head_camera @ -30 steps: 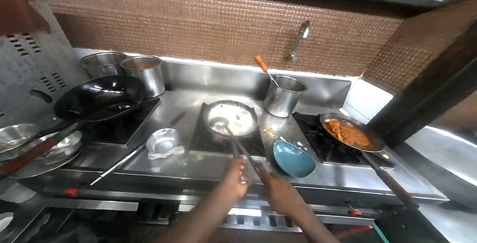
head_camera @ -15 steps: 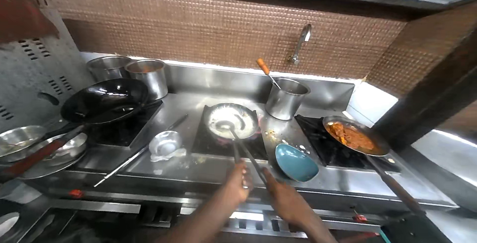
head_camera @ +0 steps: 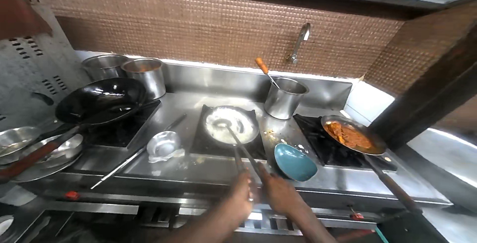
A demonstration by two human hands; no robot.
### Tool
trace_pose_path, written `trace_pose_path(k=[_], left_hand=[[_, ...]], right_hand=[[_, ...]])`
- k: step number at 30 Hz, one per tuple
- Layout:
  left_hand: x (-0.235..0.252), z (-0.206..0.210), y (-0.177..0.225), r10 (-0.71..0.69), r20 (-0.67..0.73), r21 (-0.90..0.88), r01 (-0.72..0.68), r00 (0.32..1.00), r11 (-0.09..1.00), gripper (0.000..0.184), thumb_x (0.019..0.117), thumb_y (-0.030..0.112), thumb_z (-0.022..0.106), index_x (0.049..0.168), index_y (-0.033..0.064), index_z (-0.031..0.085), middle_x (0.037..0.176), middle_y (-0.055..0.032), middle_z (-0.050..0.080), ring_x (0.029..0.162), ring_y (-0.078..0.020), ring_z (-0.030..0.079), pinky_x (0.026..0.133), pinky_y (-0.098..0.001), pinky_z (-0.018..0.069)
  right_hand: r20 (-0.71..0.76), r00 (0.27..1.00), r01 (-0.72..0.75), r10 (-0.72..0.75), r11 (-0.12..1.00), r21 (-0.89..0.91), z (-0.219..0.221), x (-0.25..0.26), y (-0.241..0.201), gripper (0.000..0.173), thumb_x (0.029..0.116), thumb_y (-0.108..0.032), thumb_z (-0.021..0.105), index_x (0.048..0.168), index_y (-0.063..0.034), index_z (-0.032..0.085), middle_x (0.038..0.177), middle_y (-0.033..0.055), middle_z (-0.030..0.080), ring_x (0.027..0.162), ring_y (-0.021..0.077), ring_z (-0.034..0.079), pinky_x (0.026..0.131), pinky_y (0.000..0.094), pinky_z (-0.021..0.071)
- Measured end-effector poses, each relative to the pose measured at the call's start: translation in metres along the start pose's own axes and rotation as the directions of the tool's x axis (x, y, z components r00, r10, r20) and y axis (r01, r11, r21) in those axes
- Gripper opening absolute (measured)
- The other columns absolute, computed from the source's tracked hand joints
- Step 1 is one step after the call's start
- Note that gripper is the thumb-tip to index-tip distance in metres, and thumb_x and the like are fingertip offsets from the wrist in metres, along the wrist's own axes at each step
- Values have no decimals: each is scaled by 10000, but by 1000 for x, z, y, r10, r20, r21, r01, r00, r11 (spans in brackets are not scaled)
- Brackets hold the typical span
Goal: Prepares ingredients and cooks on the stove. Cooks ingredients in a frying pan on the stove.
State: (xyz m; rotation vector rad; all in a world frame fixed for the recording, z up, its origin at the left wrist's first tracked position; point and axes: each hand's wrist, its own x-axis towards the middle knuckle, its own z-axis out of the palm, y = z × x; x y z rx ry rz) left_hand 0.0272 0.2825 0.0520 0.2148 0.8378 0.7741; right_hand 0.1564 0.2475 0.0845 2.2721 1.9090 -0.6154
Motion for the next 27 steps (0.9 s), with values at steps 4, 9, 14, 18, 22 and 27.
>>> trace_pose_path(k=[4,9,14,18,22,27], left_hand=[[-6,-7,-5,10,-34,67,-8,999,998,258,1116,260,415,909,110,456,565,45,363,372,-30,301,334,-165,289],[6,-22,4,2,-8,28,-2,1000,1000,279,1113,286,421,895,115,457,543,48,361,365,-34,315,337,-169,302],[2,-29,11,-42,30,63,40,999,997,281,1113,289,419,902,110,467,550,49,368,366,-27,323,335,-160,312],[25,-41,37,-52,63,14,52,997,999,270,1110,282,410,908,109,463,560,50,368,354,-13,320,313,-145,306],[-16,-26,7,-42,-17,55,43,999,998,295,1113,290,423,882,112,463,540,55,348,358,-24,310,326,-157,296],[28,-30,22,-3,33,-19,4,999,1000,253,1113,258,407,923,100,458,561,50,364,352,-16,304,317,-147,307]], right_hand=[[-19,999,-32,35,987,157,6,24,2,751,1020,-238,505,1664,-248,119,1235,209,656,1058,386,685,902,580,548],[-13,999,-27,53,698,715,6,29,36,708,1038,-229,520,1654,-273,174,1035,117,613,577,206,598,522,405,557],[-35,995,104,-98,955,279,2,66,9,668,1037,-271,496,1644,-268,219,1132,175,675,906,327,692,811,542,565],[-57,997,45,-58,977,-211,-8,35,1,739,1014,-164,470,1657,-321,140,1378,256,563,1042,467,671,834,636,548],[-104,994,-3,-27,962,-275,-13,52,41,728,1023,-163,469,1655,-325,146,1347,233,584,986,446,687,802,614,559],[3,1000,-6,6,825,566,7,16,65,718,1039,-221,500,1656,-252,134,1018,125,616,636,233,629,568,419,573]])
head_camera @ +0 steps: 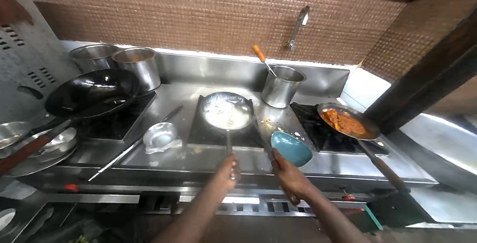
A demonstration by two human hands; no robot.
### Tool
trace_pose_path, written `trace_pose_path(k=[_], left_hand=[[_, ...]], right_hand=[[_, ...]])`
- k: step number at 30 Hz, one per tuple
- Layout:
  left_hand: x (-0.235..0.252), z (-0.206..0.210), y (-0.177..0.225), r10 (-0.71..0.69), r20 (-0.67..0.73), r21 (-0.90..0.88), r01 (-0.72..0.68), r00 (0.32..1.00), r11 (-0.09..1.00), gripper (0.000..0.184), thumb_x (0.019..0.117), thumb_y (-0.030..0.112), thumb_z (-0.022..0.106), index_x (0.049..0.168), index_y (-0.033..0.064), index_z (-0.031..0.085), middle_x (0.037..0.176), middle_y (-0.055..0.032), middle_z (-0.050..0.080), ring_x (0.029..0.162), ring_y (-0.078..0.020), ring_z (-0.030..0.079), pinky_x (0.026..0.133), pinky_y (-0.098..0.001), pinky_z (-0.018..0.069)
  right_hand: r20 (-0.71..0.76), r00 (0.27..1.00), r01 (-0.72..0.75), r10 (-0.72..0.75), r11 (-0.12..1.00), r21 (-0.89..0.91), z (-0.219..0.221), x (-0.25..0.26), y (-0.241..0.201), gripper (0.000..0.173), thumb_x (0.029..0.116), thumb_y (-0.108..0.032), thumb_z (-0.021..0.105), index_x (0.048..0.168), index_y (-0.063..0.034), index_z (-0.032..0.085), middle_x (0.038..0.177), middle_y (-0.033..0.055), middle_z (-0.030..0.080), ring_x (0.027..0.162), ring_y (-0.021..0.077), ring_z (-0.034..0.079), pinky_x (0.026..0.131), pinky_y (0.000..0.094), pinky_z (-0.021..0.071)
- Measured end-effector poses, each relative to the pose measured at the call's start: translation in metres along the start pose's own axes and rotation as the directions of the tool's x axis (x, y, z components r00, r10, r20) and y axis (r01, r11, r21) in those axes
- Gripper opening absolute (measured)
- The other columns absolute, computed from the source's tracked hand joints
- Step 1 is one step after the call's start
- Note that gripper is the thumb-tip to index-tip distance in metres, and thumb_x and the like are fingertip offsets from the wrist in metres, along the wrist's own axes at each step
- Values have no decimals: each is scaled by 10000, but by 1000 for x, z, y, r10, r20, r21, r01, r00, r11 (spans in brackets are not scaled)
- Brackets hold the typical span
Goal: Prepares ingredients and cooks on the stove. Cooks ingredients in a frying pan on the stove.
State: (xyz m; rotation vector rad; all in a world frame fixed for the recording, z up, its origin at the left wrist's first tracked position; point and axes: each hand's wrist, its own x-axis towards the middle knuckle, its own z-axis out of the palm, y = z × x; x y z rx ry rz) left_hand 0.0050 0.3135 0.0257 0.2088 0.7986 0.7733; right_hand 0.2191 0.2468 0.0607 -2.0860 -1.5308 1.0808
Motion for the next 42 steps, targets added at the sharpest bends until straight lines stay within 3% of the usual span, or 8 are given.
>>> trace_pose_path(k=[3,7,8,10,13,16,21,42], left_hand=[[-8,18,-3,-8,-4,-14,8,1000,1000,249,1117,258,392,921,110,437,560,49,360,357,-18,301,321,-151,302],[-48,26,-34,-7,-71,54,11,997,999,275,1122,288,399,921,108,452,574,44,374,372,-27,311,335,-158,302],[-51,25,-38,-1,-82,70,6,997,998,267,1122,289,401,941,102,459,585,41,378,377,-31,310,339,-162,301],[-43,21,-32,15,-84,77,-8,996,997,251,1119,280,412,957,97,471,588,41,378,378,-30,304,340,-162,295],[-5,6,-6,-4,-5,56,4,1000,998,258,1115,277,406,914,121,452,566,56,357,368,-19,300,331,-154,295],[2,10,6,-2,21,-27,3,1000,1000,257,1111,257,405,901,116,444,554,53,357,351,-14,302,314,-146,300],[-47,15,-40,-5,-69,82,11,998,997,303,1123,321,394,912,112,453,559,46,351,371,-37,299,338,-168,287],[-5,11,-13,35,-39,60,-33,999,998,261,1113,273,412,911,113,452,564,51,351,368,-29,298,331,-164,293]], right_hand=[[61,998,-42,-10,611,791,13,-36,-10,601,1021,-77,470,1585,-209,307,865,58,557,460,130,507,369,284,477],[123,974,-158,-189,-185,970,33,-10,-21,224,1061,-170,331,1097,-42,511,793,86,638,419,78,544,357,185,472],[90,983,-110,-161,-119,987,41,0,-21,215,1074,-161,329,1141,-57,505,792,79,631,420,74,533,354,185,460],[-23,999,37,-38,423,906,57,5,-17,443,1062,-94,417,1502,-152,410,819,62,581,444,102,480,364,247,430],[-12,1000,6,-4,982,187,55,-27,-5,759,1042,-244,522,1665,-267,90,966,131,638,601,238,623,562,441,568],[22,999,40,-35,947,-319,41,-52,-16,752,1035,-281,513,1668,-290,108,1091,178,692,898,351,702,818,574,562],[-28,999,16,-40,805,-593,37,-3,-46,735,1021,-254,500,1658,-333,142,1315,223,609,1075,427,672,884,621,544],[-55,996,-82,65,906,-415,46,-42,-32,791,1015,-245,528,1665,-262,78,1194,209,654,960,381,702,831,566,575]])
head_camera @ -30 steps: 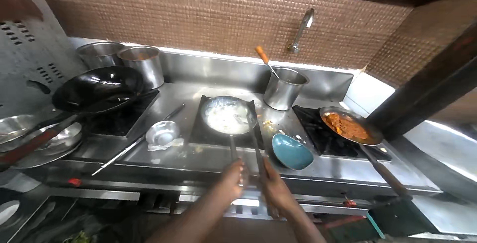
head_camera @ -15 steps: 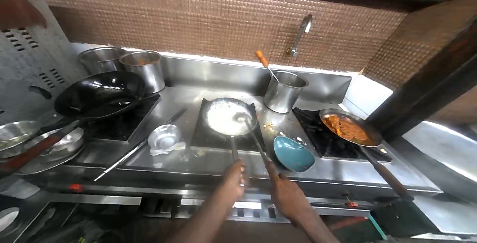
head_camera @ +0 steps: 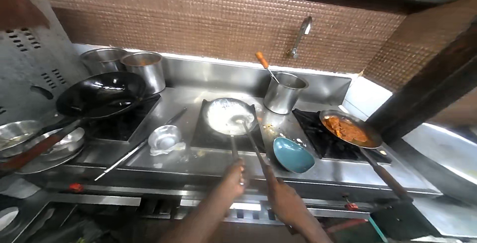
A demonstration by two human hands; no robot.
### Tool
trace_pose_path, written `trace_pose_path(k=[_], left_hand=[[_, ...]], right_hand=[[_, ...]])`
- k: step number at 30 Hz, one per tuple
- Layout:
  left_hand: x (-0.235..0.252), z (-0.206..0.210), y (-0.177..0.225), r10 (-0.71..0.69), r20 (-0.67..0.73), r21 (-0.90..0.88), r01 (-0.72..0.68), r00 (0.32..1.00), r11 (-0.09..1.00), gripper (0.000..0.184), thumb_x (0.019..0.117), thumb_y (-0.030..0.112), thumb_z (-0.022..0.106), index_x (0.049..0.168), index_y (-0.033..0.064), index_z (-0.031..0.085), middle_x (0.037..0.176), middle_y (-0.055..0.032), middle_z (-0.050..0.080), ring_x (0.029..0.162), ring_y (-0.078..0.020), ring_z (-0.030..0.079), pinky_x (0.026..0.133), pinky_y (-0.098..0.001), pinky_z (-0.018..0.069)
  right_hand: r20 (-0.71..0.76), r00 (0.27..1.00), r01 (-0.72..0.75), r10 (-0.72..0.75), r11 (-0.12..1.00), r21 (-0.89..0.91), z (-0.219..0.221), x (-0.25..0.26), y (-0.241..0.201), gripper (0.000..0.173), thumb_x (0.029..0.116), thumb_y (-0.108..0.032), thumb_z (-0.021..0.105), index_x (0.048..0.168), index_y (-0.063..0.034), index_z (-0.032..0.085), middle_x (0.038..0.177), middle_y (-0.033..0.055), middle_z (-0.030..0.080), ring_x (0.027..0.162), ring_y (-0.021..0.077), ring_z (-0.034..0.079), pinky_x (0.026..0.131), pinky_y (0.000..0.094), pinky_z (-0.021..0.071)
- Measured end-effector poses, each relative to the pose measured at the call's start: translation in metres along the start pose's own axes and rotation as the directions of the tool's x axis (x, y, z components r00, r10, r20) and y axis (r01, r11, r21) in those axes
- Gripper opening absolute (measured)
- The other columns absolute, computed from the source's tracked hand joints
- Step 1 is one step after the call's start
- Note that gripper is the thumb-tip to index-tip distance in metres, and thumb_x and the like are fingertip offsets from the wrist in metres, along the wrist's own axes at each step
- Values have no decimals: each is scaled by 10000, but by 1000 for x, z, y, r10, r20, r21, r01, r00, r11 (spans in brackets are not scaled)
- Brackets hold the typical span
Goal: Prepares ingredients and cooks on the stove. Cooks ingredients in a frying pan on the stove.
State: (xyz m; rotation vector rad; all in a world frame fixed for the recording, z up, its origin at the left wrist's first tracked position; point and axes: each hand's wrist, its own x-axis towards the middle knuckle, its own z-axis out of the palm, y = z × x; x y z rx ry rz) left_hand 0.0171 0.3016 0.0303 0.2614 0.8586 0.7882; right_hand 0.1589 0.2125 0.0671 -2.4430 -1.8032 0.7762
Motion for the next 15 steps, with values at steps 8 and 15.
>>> trace_pose_path(k=[8,15], left_hand=[[-22,-5,-1,-58,16,-53,58,998,997,266,1114,265,398,897,117,437,551,48,350,360,-24,305,326,-152,294],[-29,-11,10,-91,42,-4,91,995,996,267,1108,260,414,886,118,452,557,47,364,362,-21,317,326,-149,302]], right_hand=[[-39,998,69,-57,790,609,-17,41,20,701,1039,-219,525,1652,-279,189,994,102,614,558,192,588,510,385,553],[11,982,190,-190,976,-103,-18,57,-8,689,1043,-254,502,1653,-284,184,1193,208,654,1009,387,682,878,592,543]])
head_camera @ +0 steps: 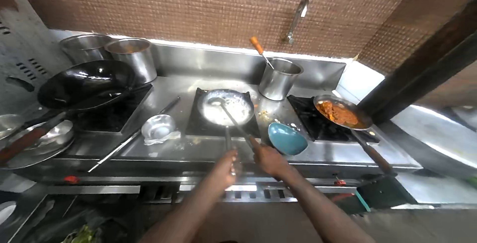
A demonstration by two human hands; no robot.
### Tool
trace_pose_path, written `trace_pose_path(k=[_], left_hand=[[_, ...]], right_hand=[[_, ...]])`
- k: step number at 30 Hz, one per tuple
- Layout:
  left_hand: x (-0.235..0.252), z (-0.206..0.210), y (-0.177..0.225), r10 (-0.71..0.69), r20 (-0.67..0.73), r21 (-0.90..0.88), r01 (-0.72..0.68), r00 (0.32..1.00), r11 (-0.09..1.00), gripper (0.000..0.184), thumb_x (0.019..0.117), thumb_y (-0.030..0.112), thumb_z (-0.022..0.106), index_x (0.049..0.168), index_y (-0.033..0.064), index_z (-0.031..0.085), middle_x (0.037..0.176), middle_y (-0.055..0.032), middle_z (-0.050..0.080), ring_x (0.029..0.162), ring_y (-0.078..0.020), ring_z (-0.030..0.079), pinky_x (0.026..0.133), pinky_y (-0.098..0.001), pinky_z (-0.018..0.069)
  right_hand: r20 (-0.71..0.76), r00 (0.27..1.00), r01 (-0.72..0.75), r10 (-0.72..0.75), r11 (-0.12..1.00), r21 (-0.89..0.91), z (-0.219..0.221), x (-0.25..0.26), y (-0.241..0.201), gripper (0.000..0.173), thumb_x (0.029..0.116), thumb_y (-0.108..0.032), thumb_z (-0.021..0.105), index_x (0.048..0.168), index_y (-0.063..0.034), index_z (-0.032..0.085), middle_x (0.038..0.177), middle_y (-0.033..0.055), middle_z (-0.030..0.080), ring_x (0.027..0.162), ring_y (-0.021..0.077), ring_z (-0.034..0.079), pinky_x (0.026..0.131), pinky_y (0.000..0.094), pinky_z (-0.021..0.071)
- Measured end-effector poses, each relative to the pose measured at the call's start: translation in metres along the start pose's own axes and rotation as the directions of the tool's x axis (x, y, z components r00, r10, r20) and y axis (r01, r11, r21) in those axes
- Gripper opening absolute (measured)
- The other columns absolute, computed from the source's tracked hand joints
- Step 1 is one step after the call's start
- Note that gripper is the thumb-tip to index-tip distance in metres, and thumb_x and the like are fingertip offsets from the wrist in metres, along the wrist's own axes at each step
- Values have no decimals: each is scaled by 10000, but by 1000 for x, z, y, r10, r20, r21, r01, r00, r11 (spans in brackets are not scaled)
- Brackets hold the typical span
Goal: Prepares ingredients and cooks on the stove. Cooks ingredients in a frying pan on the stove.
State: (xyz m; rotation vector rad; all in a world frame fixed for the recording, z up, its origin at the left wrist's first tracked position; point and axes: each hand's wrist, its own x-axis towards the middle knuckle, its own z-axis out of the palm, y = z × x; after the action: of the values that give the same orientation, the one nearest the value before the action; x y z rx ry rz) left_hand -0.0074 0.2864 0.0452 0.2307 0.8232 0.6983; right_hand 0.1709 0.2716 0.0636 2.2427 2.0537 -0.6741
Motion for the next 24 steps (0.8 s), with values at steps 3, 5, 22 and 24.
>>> trace_pose_path(k=[3,5,22,24], left_hand=[[2,-3,-2,-4,3,-15,4,1000,1000,273,1109,265,401,884,118,446,548,49,354,360,-21,313,325,-150,299],[-20,7,-17,-19,-42,-19,18,999,1000,270,1114,266,401,897,111,447,548,48,354,360,-22,315,326,-152,305],[-24,9,-20,-2,-50,-38,0,999,999,290,1117,294,408,893,115,451,542,51,350,355,-24,307,323,-156,306],[-22,5,-18,-5,-49,-52,3,999,999,297,1111,291,419,874,116,452,525,53,336,346,-23,306,315,-157,303]], right_hand=[[-44,999,-24,11,953,-303,-6,-11,4,750,1030,-196,499,1656,-358,118,1308,229,595,950,431,686,776,610,561],[-83,996,-61,34,938,-341,-9,-4,21,805,1001,-171,540,1655,-368,113,1341,234,582,889,430,692,722,604,565],[-205,978,143,31,612,777,78,-44,18,748,1004,-181,540,1656,-176,173,923,92,634,573,193,604,518,384,567],[-273,960,75,62,882,465,119,-39,36,784,990,-193,523,1667,-162,129,996,137,703,766,279,689,741,498,588]])
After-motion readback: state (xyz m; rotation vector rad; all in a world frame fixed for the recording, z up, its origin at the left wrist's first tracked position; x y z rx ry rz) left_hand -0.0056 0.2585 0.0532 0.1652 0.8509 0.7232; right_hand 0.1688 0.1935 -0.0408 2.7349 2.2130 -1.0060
